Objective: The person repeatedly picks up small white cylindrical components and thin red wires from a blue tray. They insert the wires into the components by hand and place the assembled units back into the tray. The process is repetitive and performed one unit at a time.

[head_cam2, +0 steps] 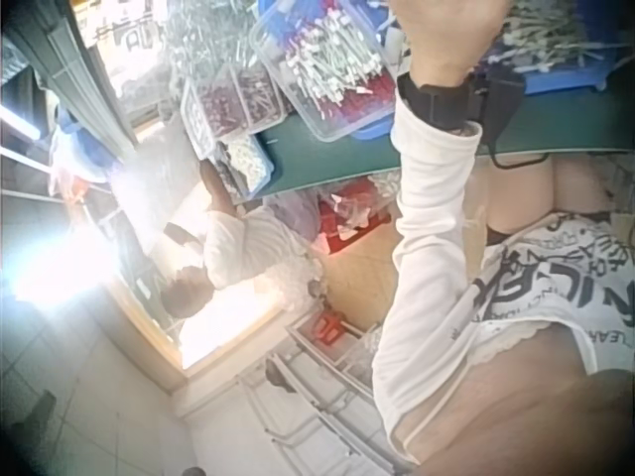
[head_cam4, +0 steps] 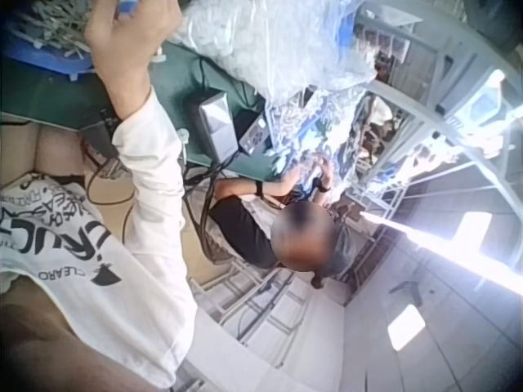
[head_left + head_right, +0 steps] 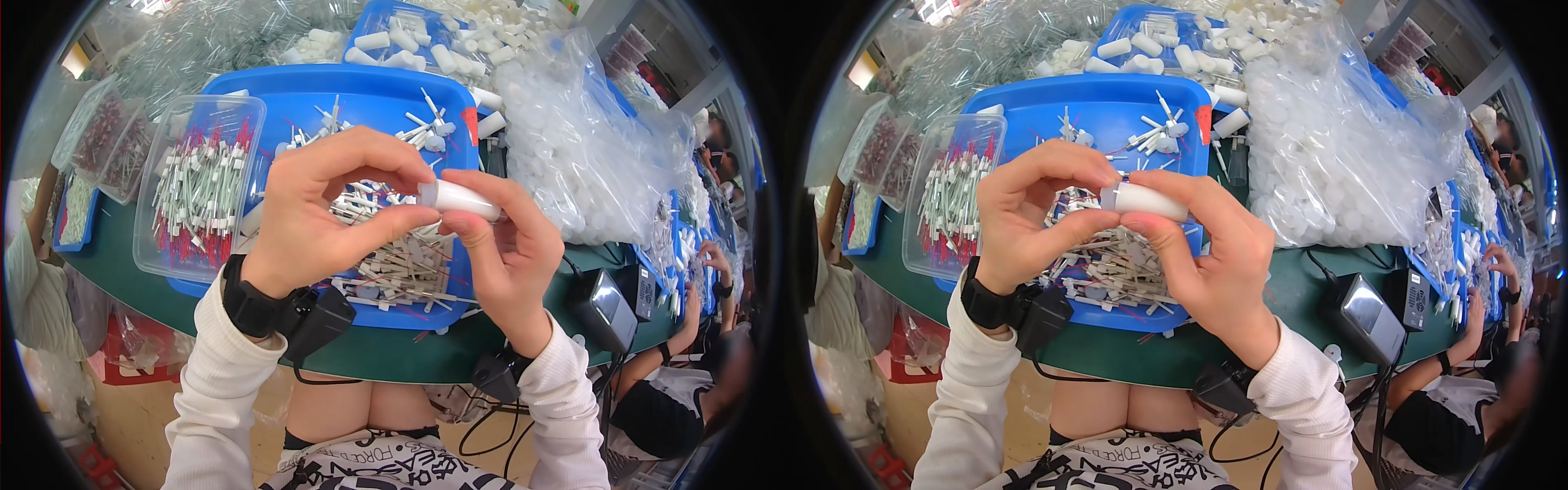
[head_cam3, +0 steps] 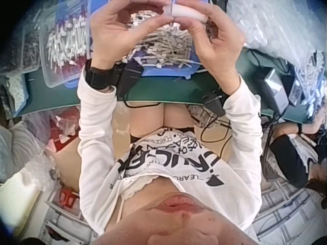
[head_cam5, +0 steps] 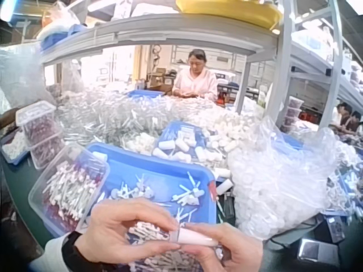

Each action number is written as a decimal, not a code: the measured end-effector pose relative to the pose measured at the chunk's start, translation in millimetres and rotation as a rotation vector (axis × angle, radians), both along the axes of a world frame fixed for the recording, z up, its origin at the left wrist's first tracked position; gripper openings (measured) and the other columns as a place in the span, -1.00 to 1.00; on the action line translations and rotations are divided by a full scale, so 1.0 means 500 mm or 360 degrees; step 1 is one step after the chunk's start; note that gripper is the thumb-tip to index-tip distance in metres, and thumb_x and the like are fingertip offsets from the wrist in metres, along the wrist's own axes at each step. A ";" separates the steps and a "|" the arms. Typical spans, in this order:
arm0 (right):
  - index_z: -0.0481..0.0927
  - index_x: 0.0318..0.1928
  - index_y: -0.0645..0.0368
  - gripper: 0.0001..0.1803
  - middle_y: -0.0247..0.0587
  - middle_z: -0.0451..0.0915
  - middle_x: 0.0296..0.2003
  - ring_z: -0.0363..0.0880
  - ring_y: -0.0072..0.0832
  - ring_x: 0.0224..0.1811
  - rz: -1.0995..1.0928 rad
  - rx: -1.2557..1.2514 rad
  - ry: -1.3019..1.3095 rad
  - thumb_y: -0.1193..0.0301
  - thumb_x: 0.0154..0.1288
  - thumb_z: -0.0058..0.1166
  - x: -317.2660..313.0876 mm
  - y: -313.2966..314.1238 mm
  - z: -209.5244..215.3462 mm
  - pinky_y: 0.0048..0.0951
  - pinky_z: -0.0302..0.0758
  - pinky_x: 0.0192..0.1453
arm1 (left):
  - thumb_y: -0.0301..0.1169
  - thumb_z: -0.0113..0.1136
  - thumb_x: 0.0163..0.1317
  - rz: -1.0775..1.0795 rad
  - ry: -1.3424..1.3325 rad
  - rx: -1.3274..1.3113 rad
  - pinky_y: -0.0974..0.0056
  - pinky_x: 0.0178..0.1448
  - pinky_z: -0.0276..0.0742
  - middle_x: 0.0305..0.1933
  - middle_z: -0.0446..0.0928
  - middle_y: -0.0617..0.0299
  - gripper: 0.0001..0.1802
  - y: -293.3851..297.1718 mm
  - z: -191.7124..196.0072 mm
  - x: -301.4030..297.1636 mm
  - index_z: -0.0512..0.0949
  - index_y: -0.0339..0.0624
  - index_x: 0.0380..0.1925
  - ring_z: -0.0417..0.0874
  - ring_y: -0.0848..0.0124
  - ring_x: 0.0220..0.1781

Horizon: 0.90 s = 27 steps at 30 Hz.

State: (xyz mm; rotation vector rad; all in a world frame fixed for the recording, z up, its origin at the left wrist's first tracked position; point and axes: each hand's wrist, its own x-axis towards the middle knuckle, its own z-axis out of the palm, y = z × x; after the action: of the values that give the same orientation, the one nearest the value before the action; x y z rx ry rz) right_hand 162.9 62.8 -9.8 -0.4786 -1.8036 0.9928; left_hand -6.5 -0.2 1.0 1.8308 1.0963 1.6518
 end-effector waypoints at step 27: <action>0.59 -0.19 0.23 -0.63 -0.13 0.60 -0.40 0.59 -0.39 -0.40 0.0012 0.0604 -0.0085 0.56 -0.12 0.28 0.000 0.032 0.002 -0.53 0.49 -0.34 | -0.78 0.21 -0.11 0.0020 -0.0347 -0.0110 0.39 -0.21 0.53 -0.28 0.55 0.01 -0.79 -0.001 -0.010 0.007 0.59 -0.37 -0.42 0.58 0.38 -0.29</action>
State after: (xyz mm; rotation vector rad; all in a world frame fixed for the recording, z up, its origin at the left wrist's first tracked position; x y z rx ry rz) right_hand 163.0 78.6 -8.6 -0.2636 -1.9850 0.6246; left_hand -2.8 -0.9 -4.0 1.5617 1.0575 1.7505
